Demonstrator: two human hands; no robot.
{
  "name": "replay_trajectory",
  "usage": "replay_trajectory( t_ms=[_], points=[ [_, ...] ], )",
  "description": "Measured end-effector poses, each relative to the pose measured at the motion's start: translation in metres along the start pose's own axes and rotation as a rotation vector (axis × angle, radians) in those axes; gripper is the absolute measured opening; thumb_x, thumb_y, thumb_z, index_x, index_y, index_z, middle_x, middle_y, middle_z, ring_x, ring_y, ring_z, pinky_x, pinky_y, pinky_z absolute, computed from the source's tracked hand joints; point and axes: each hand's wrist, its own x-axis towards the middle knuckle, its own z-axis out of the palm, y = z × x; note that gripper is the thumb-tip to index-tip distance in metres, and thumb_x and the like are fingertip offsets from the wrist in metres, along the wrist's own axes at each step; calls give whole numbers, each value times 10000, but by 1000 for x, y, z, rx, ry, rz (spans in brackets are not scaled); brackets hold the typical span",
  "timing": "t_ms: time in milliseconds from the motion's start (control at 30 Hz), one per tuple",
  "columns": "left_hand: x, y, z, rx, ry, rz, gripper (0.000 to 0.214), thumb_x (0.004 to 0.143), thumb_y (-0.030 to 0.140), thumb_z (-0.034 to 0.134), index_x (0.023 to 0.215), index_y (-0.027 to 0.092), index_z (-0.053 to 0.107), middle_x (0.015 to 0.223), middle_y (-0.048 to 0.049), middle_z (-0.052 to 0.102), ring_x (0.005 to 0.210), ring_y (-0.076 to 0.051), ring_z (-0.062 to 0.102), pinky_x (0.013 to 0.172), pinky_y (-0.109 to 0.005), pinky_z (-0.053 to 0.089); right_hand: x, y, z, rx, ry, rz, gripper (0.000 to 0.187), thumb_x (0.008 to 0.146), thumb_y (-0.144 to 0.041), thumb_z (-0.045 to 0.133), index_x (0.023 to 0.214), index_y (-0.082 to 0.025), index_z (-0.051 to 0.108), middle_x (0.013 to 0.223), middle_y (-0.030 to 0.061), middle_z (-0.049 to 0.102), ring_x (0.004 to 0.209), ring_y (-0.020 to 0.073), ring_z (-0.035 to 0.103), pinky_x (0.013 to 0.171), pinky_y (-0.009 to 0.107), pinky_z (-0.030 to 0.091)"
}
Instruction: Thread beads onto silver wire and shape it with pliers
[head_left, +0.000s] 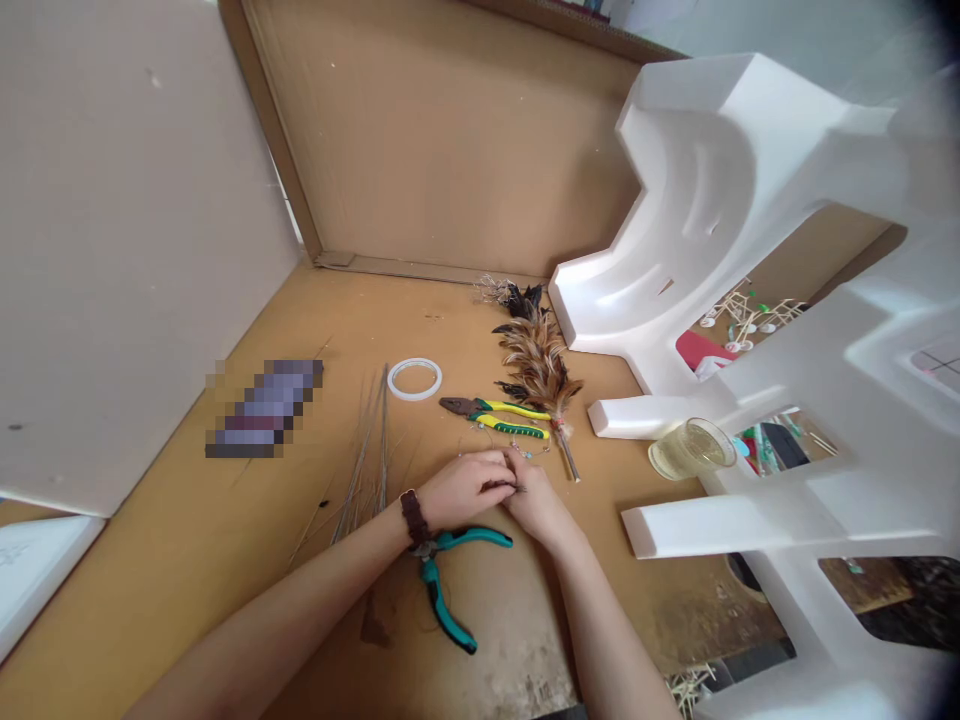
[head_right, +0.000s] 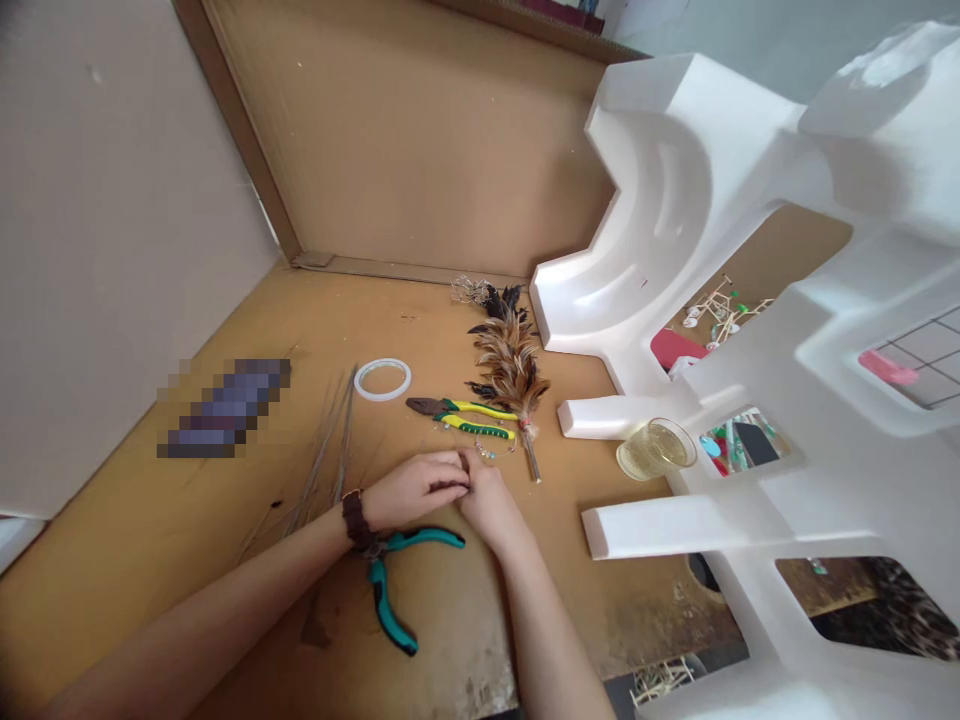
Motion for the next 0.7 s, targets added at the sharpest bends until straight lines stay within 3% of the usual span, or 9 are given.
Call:
replay_trajectory(
  t_ms=[233,467,700],
  points=[
    [0,0,-8,-52,-117,-12,159,803,137,482,799,161,640,840,-37,601,803,-155,538,746,-250,414,-1,-4,0,-22,-15,-10,581,618,-19,474,1165,-215,469,978,60,655,878,208,608,743,288,439],
    [1,2,-14,-150,-134,-27,134,801,151,483,792,151,616,842,-43,594,805,-153,534,748,-249,411,0,0,3,91,-35,30,218,621,-101,538,825,-173,558,716,-12,608,674,153,562,600,232,414],
    [0,-1,-18,-343,-245,-66,69,735,189,577,767,143,617,769,-27,616,703,-135,552,651,-226,435,-3,-5,4,406,-247,125,336,589,-98,609,908,-182,542,664,-47,567,499,96,497,445,195,411]
  ],
)
